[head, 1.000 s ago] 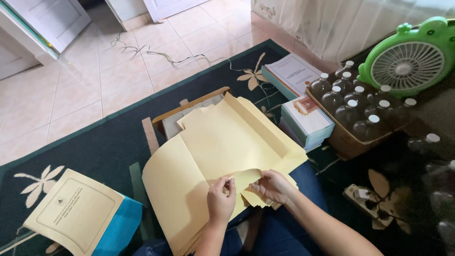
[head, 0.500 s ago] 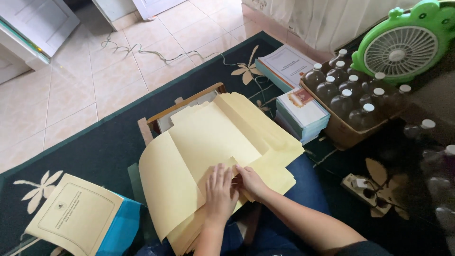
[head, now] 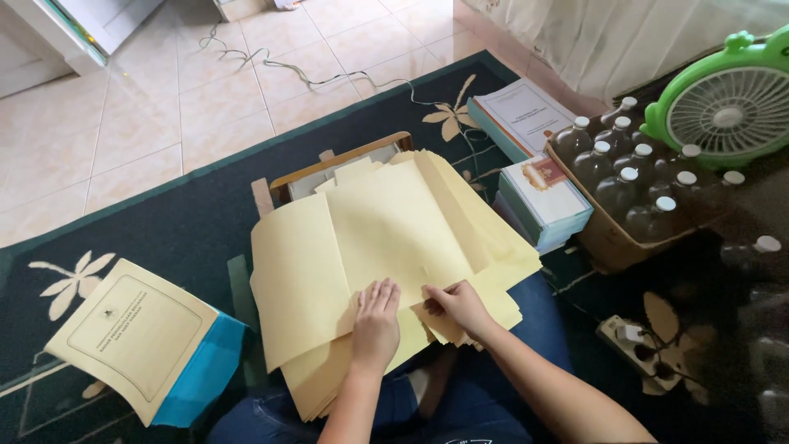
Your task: Folding pre-cut cardstock into paper folders by hand.
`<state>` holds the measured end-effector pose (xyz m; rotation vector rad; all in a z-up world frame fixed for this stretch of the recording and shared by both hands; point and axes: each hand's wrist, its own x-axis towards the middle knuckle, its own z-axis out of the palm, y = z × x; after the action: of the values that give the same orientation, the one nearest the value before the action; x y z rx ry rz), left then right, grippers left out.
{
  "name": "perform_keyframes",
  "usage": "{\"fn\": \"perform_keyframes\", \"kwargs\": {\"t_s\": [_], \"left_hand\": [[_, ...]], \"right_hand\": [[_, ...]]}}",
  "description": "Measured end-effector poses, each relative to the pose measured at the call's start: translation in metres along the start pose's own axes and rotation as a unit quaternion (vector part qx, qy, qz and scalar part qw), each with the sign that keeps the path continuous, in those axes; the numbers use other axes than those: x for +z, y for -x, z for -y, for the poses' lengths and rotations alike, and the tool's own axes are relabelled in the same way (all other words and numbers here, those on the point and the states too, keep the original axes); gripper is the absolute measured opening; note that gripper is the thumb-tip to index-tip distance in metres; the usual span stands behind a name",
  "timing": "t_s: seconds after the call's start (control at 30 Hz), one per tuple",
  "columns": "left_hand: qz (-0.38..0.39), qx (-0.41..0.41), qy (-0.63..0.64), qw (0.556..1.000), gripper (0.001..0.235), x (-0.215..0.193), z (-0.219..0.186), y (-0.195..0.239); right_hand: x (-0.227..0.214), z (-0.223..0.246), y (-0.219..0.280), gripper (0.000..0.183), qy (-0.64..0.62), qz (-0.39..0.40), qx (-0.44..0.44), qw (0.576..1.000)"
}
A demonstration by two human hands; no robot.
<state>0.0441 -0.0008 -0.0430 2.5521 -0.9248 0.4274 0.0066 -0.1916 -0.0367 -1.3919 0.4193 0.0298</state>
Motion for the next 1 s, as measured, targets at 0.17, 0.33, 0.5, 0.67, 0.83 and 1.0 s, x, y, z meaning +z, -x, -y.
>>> {"fn": "perform_keyframes", "kwargs": {"t_s": [0.17,0.33,0.5,0.67,0.83,1.0], "left_hand": [[0.034,0.032,-0.053,0.997,0.069,0.026,0.009,-0.002],[0.165,-0.007,-0.03,0.986,0.08,0.034,0.03,0.008],[0.196,-0.024,-0.045,0.979,0.063,0.007,0.005,0.0],[0.188,-0.042,-0.015,0.981,0.076,0.007,-0.013,-0.007],[0.272,-0.019,-0.041,0.961,0.082,-0.019,-0.027,-0.013],[0.274,0.001,-0.03,0.961,0.07,0.02,-0.024,-0.018]], "right_hand": [[0.006,-0.041,-0.016,0.034,0.236,0.009,0.028,0.971],[0.01,0.038,0.024,0.068,0.123,-0.05,-0.108,0.985],[0.011,0.027,0.023,0.08,0.355,0.075,-0.137,0.922],[0.009,0.02,0.017,0.065,0.601,0.076,-0.14,0.784],[-0.024,-0.013,-0.014,0.065,0.699,0.083,-0.234,0.671],[-0.043,-0.032,-0.068,0.079,0.714,0.094,-0.316,0.617]]}}
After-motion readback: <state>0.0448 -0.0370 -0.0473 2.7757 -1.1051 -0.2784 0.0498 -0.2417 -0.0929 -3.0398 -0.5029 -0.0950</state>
